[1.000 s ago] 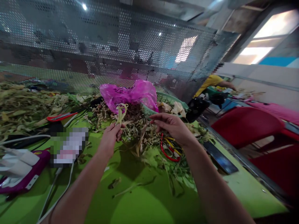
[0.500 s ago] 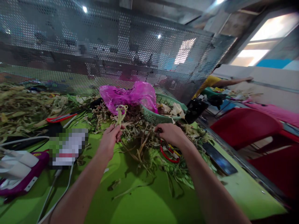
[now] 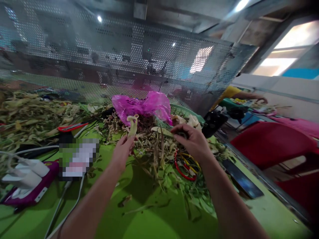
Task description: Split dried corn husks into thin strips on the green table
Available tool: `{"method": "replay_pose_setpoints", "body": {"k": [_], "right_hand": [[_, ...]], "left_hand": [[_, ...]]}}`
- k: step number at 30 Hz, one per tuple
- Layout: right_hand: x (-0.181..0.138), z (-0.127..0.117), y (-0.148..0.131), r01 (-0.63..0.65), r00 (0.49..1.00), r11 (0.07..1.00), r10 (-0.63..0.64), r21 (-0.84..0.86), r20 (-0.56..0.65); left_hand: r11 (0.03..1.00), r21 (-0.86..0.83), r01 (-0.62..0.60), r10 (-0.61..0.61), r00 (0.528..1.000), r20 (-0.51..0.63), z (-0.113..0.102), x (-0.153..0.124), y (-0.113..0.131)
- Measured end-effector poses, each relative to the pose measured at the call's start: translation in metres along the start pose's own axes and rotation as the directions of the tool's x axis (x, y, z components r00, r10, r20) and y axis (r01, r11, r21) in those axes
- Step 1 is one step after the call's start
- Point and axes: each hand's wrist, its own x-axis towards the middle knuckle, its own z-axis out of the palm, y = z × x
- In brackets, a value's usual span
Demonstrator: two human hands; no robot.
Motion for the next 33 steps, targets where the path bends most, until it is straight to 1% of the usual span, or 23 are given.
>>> {"method": "replay_pose_setpoints", "body": {"k": [2,4,6,11,13,15,17,18,19,21,23,24,26,27,29,31,33], "right_hand": [[-0.001,0.002,-0.005,-0.028,0.999,0.995,0.024,0.097,0.037],[-0.001,0.006,-0.008,-0.066,0.995,0.983,0.051,0.172,0.087],[-0.002,0.009,-0.009,-0.098,0.988,0.968,0.068,0.231,0.138],[-0.003,0.017,-0.010,-0.172,0.968,0.920,0.091,0.353,0.236],[-0.004,0.019,-0.012,-0.200,0.957,0.901,0.096,0.386,0.272],[-0.005,0.021,-0.014,-0.219,0.950,0.887,0.098,0.407,0.297],[-0.005,0.022,-0.014,-0.222,0.951,0.883,0.104,0.414,0.290],[-0.004,0.022,-0.012,-0.215,0.958,0.887,0.110,0.409,0.264],[-0.003,0.022,-0.010,-0.202,0.968,0.896,0.120,0.396,0.222],[-0.001,0.021,-0.001,-0.167,0.986,0.920,0.145,0.355,0.087],[0.002,0.021,0.009,-0.137,0.986,0.940,0.159,0.313,-0.044],[0.003,0.021,0.013,-0.128,0.984,0.947,0.159,0.293,-0.084],[0.004,0.023,0.019,-0.115,0.984,0.966,0.143,0.230,-0.110],[0.004,0.025,0.019,-0.105,0.986,0.975,0.127,0.193,-0.104],[0.001,0.031,0.014,-0.084,0.992,0.987,0.095,0.140,-0.078],[-0.002,0.039,0.006,-0.066,0.997,0.990,0.069,0.126,-0.018],[-0.006,0.048,-0.002,-0.048,0.996,0.993,0.038,0.110,0.084]], "left_hand": [[0.998,0.051,-0.024,0.025,1.000,-0.016,0.001,-0.001,0.001],[0.990,0.118,-0.071,0.070,0.997,0.010,0.001,-0.001,0.002],[0.977,0.166,-0.131,0.120,0.990,0.073,0.001,0.000,0.002],[0.942,0.205,-0.265,0.219,0.950,0.222,0.003,0.004,0.000],[0.933,0.231,-0.275,0.219,0.946,0.239,0.005,0.004,0.001],[0.927,0.257,-0.274,0.221,0.951,0.218,0.006,0.002,0.001],[0.902,0.324,-0.286,0.245,0.956,0.161,0.005,0.001,0.001],[0.885,0.364,-0.291,0.259,0.957,0.133,0.004,0.001,0.001],[0.873,0.392,-0.290,0.269,0.957,0.109,0.003,0.002,0.001],[0.876,0.402,-0.265,0.263,0.963,0.062,-0.001,0.003,0.000],[0.910,0.371,-0.185,0.198,0.980,0.002,-0.004,0.006,-0.001],[0.932,0.337,-0.130,0.152,0.988,-0.039,-0.006,0.007,-0.002],[0.975,0.220,-0.029,0.052,0.994,-0.098,-0.008,0.009,-0.002],[0.991,0.137,-0.001,0.016,0.994,-0.109,-0.009,0.009,-0.001],[1.000,-0.025,0.008,-0.011,0.994,-0.111,-0.009,0.010,0.000],[0.993,-0.119,0.001,-0.013,0.995,-0.100,-0.009,0.010,0.001],[0.985,-0.170,0.007,-0.016,0.999,-0.052,-0.008,0.009,0.001]]}}
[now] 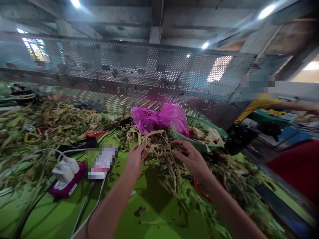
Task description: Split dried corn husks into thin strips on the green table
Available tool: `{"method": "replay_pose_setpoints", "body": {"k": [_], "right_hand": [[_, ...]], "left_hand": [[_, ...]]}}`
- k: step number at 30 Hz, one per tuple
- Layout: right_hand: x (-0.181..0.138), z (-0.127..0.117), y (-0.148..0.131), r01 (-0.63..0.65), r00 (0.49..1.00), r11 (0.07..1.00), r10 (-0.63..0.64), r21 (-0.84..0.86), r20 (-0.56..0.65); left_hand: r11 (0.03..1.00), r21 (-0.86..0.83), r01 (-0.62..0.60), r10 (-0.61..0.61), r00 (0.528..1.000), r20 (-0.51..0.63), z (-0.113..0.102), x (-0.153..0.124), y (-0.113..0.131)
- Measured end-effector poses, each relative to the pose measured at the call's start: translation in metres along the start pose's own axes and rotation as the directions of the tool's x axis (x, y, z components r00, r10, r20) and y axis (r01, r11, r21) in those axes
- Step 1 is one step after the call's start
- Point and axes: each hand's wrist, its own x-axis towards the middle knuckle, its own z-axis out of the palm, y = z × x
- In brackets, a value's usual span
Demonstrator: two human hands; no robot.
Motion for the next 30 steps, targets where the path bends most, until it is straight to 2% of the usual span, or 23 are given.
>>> {"method": "replay_pose_setpoints", "body": {"k": [3,6,12,15,17,19,22,24,26,28,30], "right_hand": [[-0.002,0.013,-0.004,0.089,0.984,0.992,-0.073,-0.095,0.160],[-0.002,0.019,0.004,0.151,0.960,0.958,-0.084,-0.245,0.266],[-0.002,0.015,0.031,0.052,0.954,0.794,0.141,-0.605,0.266],[-0.004,0.007,0.033,0.095,0.970,0.793,0.062,-0.601,0.234],[-0.005,0.005,0.025,0.109,0.988,0.833,-0.033,-0.542,0.149],[-0.004,0.006,0.013,0.086,0.996,0.902,-0.075,-0.423,0.044],[-0.003,0.013,-0.004,0.044,0.999,0.998,-0.043,-0.038,0.019],[-0.004,0.018,-0.009,-0.063,0.997,0.967,0.049,0.247,0.063],[-0.006,0.023,-0.011,-0.169,0.986,0.880,0.152,0.444,0.074],[-0.007,0.024,-0.010,-0.199,0.977,0.815,0.208,0.544,0.045],[-0.008,0.023,-0.010,-0.198,0.974,0.788,0.225,0.583,0.028]], "left_hand": [[0.998,-0.059,0.019,-0.014,0.997,0.080,0.003,-0.003,0.001],[0.992,-0.127,-0.008,0.019,0.996,0.086,0.006,-0.006,0.006],[0.964,-0.253,-0.081,0.088,0.996,0.017,0.004,-0.009,0.025],[0.959,-0.247,-0.139,0.143,0.990,-0.003,0.004,-0.011,0.024],[0.982,-0.167,-0.084,0.095,0.994,0.061,0.008,-0.013,0.017],[0.999,-0.046,0.006,0.001,0.988,0.152,0.014,-0.016,0.007],[0.993,0.086,0.075,-0.093,0.969,0.229,0.023,-0.022,-0.004],[0.985,0.143,0.094,-0.130,0.955,0.265,0.027,-0.024,-0.007],[0.976,0.184,0.119,-0.173,0.933,0.315,0.028,-0.027,-0.006],[0.969,0.189,0.157,-0.216,0.909,0.355,0.028,-0.028,-0.005],[0.964,0.162,0.213,-0.257,0.903,0.345,0.027,-0.029,-0.004]]}}
